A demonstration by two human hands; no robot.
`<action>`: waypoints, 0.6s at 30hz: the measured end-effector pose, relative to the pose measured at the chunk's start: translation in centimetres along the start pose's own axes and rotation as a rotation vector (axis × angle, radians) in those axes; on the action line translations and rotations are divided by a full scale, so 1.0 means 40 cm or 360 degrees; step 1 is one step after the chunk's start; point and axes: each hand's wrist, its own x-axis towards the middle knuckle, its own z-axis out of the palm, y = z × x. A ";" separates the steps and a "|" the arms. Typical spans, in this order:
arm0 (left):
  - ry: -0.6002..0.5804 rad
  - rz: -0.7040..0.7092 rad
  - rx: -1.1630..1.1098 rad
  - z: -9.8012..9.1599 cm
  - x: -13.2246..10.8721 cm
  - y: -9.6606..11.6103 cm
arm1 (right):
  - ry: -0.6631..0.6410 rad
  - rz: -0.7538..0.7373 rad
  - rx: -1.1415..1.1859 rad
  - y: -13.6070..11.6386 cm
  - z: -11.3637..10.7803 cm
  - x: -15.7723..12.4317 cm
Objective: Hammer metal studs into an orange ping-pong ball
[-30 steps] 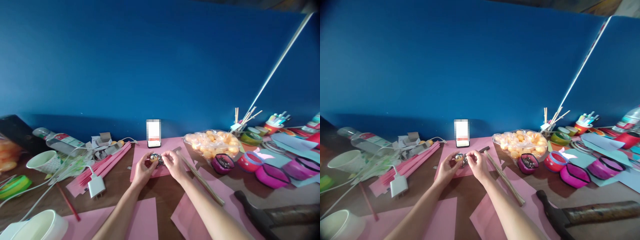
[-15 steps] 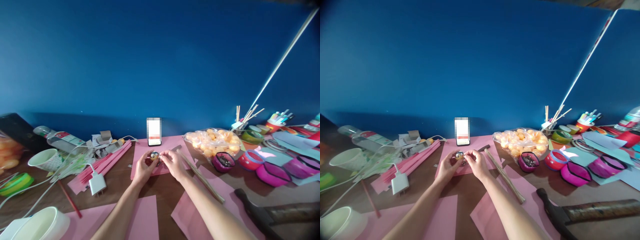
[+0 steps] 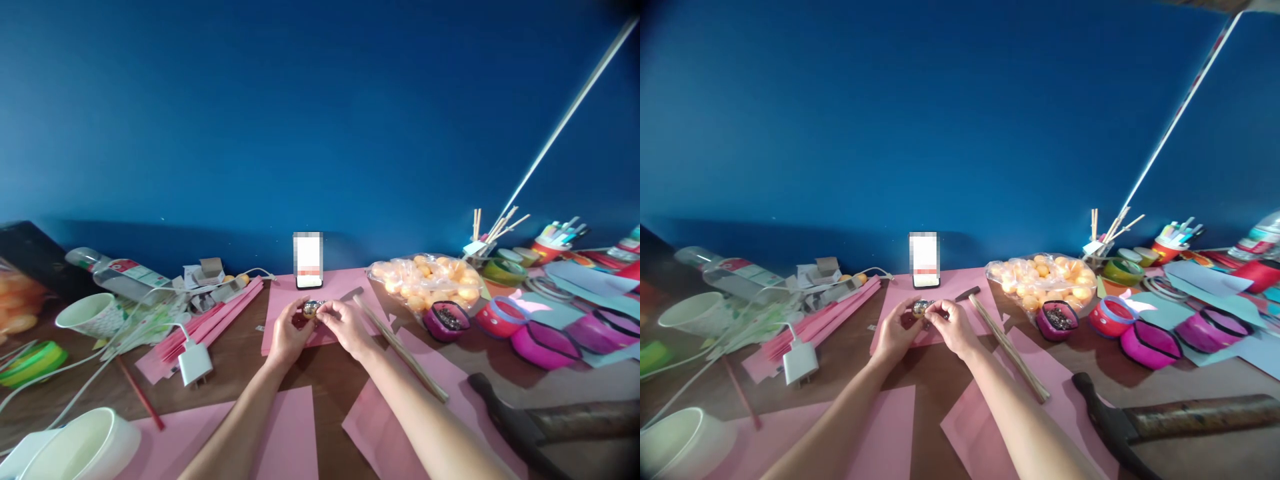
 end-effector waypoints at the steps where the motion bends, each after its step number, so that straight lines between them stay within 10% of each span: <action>1: 0.0010 0.0005 0.0006 0.000 0.000 -0.001 | -0.0006 -0.0004 -0.0002 0.002 0.002 0.000; 18: 0.0033 -0.0039 -0.0052 0.003 0.002 -0.004 | -0.0050 0.0015 -0.0032 -0.007 0.004 0.000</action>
